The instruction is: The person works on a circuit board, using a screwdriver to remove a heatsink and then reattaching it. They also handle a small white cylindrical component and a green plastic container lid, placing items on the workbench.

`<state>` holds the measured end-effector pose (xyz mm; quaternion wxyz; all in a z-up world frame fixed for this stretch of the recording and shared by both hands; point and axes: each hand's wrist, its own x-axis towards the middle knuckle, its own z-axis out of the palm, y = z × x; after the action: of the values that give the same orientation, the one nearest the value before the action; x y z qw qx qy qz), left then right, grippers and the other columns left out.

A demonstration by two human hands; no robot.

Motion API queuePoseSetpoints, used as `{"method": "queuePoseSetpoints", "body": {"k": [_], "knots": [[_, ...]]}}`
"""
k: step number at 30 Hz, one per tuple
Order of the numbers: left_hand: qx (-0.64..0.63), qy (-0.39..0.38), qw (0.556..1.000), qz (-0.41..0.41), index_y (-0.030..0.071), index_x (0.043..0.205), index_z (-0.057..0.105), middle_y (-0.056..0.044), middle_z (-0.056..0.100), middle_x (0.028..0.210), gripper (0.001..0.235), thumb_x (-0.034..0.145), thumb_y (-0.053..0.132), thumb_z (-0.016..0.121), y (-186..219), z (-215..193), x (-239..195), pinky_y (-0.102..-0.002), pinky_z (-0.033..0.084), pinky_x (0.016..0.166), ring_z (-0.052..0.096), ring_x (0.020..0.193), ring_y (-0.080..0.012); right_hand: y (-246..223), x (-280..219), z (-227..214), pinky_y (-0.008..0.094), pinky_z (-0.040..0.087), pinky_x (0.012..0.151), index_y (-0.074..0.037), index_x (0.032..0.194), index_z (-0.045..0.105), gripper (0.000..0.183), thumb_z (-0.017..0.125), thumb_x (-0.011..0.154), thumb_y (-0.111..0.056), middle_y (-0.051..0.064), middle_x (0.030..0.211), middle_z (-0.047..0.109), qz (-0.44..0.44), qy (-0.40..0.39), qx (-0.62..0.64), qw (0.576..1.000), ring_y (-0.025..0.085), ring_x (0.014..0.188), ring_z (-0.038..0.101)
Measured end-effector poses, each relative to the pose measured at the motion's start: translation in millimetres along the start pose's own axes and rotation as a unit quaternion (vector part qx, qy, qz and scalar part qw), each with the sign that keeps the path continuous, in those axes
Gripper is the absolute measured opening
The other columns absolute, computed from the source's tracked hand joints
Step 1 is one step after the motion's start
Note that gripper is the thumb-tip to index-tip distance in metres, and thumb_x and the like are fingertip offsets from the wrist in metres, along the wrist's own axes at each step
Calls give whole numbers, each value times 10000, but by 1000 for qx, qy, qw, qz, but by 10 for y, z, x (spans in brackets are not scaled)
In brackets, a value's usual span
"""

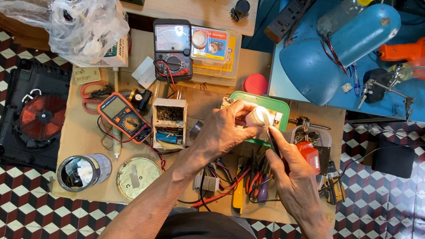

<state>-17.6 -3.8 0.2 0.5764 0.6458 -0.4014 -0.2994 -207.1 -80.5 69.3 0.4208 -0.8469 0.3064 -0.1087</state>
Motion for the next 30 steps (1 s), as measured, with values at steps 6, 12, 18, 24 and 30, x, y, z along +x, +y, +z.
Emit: {"method": "queuePoseSetpoints", "body": {"k": [6,12,18,24,30], "knots": [[0,37,999,27,38,1221,632,-147,775,1135,428,868,213,799,37,29,-2,-330,654,871,774,1050,-232,-86,-13,-40,283,510,707,-126,1493,530,511,590,991,-197,49,943,641,39,6,-10,999,114,778,583],[1,39,999,28,44,1221,625,-151,773,1141,413,885,219,790,27,27,-35,-348,648,889,763,1084,-241,-142,-28,-120,302,529,674,-135,1477,549,501,593,984,-211,64,915,653,50,-11,-14,999,122,743,595],[-10,39,998,54,44,1230,618,-151,768,1161,406,906,219,787,99,25,-69,-356,632,945,750,1120,-245,-134,-52,-173,312,571,751,-155,1465,543,490,573,981,-225,73,1078,719,75,-14,-40,996,141,844,679],[-55,43,998,-4,51,1245,615,-129,767,1169,447,887,251,794,261,-8,-45,-350,615,947,751,1115,-202,-39,-142,-206,335,559,856,-126,1472,545,479,546,1007,-241,114,1156,716,41,4,-37,998,175,992,700],[-149,-43,986,-53,29,1312,604,-106,752,1215,521,880,260,781,266,-67,-36,-347,573,1005,716,1156,-193,100,-175,-363,378,562,776,-189,1531,488,609,603,956,-355,116,1070,735,179,42,-118,976,188,902,714]]}}
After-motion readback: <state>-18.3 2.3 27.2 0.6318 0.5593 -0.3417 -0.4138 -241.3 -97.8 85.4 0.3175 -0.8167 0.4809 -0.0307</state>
